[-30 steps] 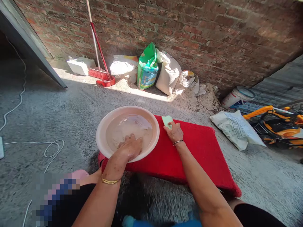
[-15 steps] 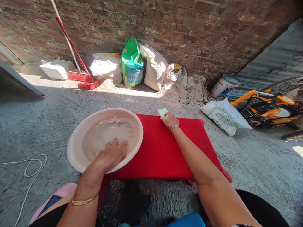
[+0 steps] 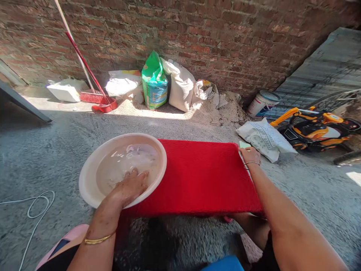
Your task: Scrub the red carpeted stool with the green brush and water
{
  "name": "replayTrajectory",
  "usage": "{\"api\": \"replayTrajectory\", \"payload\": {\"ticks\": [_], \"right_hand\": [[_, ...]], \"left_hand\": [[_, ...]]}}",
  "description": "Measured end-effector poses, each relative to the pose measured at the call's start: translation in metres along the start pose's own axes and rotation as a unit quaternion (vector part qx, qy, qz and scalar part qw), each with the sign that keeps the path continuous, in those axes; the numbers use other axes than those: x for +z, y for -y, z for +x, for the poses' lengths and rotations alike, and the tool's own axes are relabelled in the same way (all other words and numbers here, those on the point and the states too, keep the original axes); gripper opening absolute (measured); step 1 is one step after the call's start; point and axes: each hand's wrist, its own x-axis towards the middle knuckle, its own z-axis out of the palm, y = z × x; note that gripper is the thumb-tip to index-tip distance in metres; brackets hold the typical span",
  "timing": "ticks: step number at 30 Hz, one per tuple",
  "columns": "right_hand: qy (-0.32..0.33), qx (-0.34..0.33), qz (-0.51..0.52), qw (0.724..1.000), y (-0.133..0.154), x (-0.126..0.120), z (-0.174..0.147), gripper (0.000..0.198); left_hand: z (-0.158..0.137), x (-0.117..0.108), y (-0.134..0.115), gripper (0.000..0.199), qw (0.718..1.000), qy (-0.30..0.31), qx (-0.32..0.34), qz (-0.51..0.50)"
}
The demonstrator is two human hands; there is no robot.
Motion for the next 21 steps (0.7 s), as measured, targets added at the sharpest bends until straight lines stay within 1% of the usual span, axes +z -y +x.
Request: {"api": "replayTrajectory", "payload": {"ticks": [1, 3, 5, 7, 10, 12, 14, 16, 18, 21], "right_hand": [[0.002, -0.014, 0.008, 1.000, 0.009, 0.005, -0.009, 0.036], [0.018, -0.060, 0.025, 0.998, 0.036, 0.021, -0.034, 0.041], [0.044, -0.111, 0.035, 0.992, 0.074, 0.043, -0.067, 0.043], [0.085, -0.168, 0.039, 0.981, 0.115, 0.067, -0.109, 0.042], [0.162, -0.284, 0.025, 0.945, 0.166, 0.097, -0.174, 0.040], [0.191, -0.347, -0.001, 0.918, 0.186, 0.108, -0.206, 0.038], [0.203, -0.386, -0.025, 0.899, 0.192, 0.113, -0.222, 0.037], [0.199, -0.394, -0.038, 0.896, 0.187, 0.112, -0.220, 0.039], [0.182, -0.372, -0.045, 0.909, 0.172, 0.106, -0.202, 0.042], [0.145, -0.312, -0.056, 0.937, 0.138, 0.091, -0.159, 0.043]], "left_hand": [[-0.002, -0.002, -0.002, 0.066, 1.000, 0.006, -0.001, -0.005], [-0.006, -0.006, -0.006, 0.065, 1.000, 0.006, 0.007, -0.014], [-0.008, -0.010, -0.009, 0.065, 1.000, 0.008, 0.006, -0.021], [-0.011, -0.013, -0.012, 0.065, 0.999, 0.019, -0.006, -0.025], [-0.014, -0.018, -0.015, 0.065, 0.999, 0.030, -0.015, -0.031], [-0.015, -0.019, -0.015, 0.065, 0.999, 0.027, -0.011, -0.033], [-0.015, -0.018, -0.015, 0.064, 0.999, 0.019, -0.005, -0.032], [-0.012, -0.015, -0.014, 0.064, 1.000, 0.008, 0.000, -0.028], [-0.010, -0.012, -0.012, 0.064, 1.000, 0.001, 0.003, -0.021], [-0.006, -0.009, -0.008, 0.065, 1.000, 0.014, 0.003, -0.020]]}}
